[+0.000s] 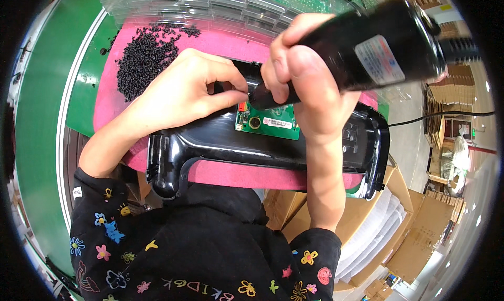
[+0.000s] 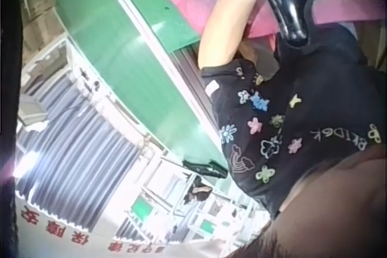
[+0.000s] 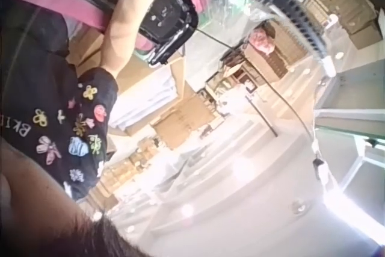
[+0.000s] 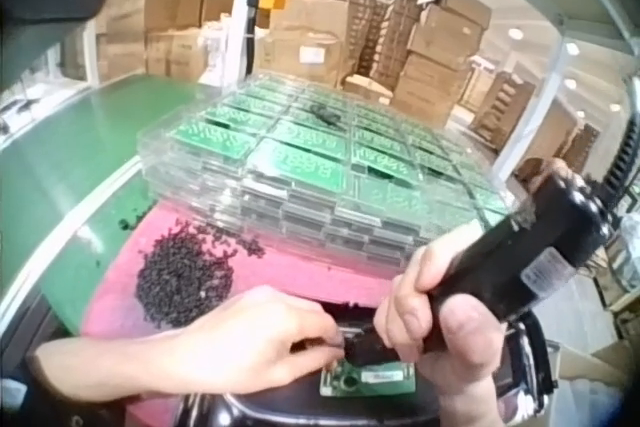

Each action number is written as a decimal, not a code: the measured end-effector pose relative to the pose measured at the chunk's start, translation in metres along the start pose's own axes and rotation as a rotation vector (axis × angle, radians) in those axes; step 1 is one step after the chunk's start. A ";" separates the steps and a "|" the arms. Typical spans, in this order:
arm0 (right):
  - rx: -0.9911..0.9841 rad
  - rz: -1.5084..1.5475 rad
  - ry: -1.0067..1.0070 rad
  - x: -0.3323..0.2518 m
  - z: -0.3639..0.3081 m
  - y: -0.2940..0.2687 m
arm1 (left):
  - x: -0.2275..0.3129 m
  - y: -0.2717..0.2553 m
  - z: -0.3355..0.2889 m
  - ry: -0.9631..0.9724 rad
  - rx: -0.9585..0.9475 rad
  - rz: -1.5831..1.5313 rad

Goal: Installing circuit boards into plastic housings and securing them with screws using an electric screwdriver.

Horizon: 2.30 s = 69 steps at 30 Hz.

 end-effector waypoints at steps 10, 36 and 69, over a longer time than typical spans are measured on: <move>0.339 0.405 -0.276 -0.057 -0.033 -0.036 | 0.003 0.006 0.001 0.018 -0.098 -0.105; 0.225 0.217 -0.075 -0.036 -0.040 -0.027 | 0.012 -0.020 -0.002 0.164 0.231 0.109; -0.113 0.157 0.015 -0.011 -0.022 0.029 | 0.007 -0.005 -0.006 0.077 0.098 0.123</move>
Point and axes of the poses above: each hand's wrist, its own z-axis towards the middle knuckle, its own y-axis out of the palm, x = y × z, the point moved 10 cm from there along z, towards the middle knuckle, and after that the axes turned 1 degree about y, right-handed, at the moved point
